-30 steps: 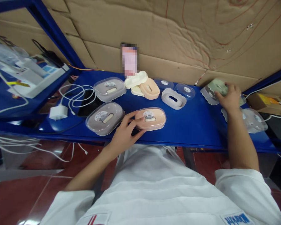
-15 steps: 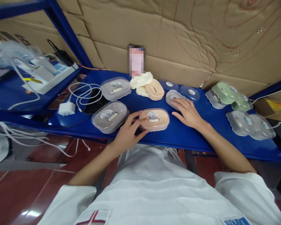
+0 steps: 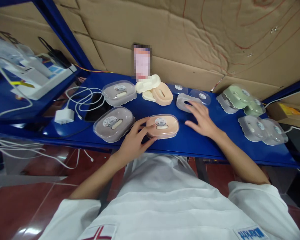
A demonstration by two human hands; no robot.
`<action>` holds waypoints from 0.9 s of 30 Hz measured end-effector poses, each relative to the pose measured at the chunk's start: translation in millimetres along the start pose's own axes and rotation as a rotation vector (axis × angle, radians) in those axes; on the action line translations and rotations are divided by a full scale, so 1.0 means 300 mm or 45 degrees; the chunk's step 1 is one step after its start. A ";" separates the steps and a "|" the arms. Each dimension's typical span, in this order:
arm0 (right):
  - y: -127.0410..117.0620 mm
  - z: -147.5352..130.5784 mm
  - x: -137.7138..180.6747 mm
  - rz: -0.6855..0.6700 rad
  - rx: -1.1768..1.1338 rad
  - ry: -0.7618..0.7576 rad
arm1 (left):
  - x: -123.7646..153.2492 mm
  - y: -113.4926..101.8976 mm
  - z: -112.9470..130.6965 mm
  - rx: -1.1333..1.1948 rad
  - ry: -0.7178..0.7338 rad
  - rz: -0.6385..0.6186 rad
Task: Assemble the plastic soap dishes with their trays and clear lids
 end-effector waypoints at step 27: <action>-0.032 0.023 -0.105 -0.070 0.274 0.137 | 0.011 0.049 0.057 -0.081 0.248 -0.193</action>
Point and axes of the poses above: each hand's wrist, its own x-axis away from the middle knuckle, its own y-axis out of the palm, z = x × y, the point moved 9 cm from there along -x, towards the middle knuckle, and after that the axes turned 15 degrees about -x, right-handed, at the moved point
